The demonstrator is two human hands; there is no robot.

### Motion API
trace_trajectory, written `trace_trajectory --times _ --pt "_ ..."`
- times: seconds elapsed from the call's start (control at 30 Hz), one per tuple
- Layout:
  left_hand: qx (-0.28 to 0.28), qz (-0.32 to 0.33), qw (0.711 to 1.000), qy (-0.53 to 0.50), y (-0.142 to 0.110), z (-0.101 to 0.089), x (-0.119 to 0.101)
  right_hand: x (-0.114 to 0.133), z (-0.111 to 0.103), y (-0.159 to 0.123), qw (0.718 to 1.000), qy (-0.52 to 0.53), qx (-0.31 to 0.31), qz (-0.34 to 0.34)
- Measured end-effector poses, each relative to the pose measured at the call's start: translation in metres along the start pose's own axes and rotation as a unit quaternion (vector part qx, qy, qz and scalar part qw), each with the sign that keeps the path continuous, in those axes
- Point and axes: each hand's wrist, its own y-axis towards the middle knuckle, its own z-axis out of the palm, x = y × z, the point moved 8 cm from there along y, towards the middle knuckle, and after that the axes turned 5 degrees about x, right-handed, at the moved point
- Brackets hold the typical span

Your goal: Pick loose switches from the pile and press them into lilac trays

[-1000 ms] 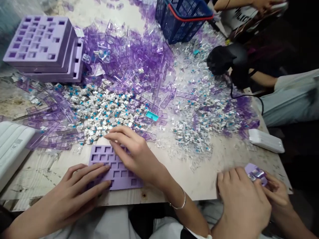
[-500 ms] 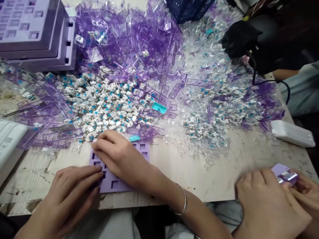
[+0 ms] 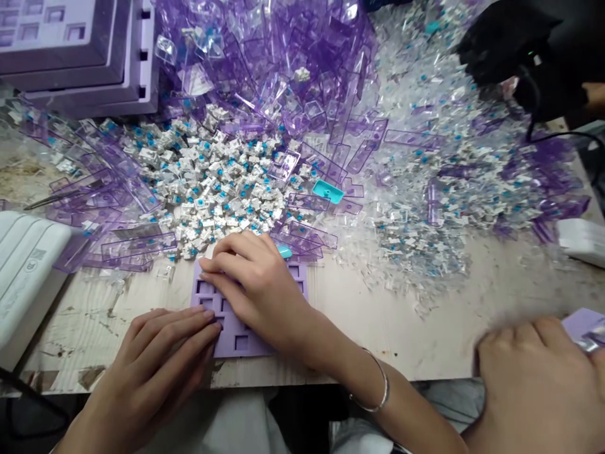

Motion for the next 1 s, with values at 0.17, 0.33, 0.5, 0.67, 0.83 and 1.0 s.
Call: trace_trajectory --times 0.17,0.33,0.5,0.67,0.83,1.0 --pt "0.006 0.001 1.0 0.005 0.003 -0.003 -0.001 0.002 0.001 -0.001 0.999 -0.031 -0.012 -0.009" --pt "0.009 0.009 1.0 0.006 0.003 -0.001 -0.001 0.006 0.005 0.001 0.998 -0.059 0.003 -0.027" --pt "0.002 0.01 1.0 0.02 0.003 -0.002 -0.003 0.003 0.006 0.004 0.998 -0.05 0.049 -0.004" --pt "0.003 0.01 1.0 0.025 0.005 -0.002 -0.003 -0.003 0.008 0.004 0.996 -0.048 0.065 0.024" --pt "0.014 -0.004 1.0 0.015 0.001 0.004 -0.001 -0.006 0.011 0.002 0.995 -0.053 0.07 0.044" --pt "0.021 -0.019 1.0 0.01 -0.002 0.005 0.001 -0.008 0.014 0.002 0.994 -0.042 0.089 0.049"
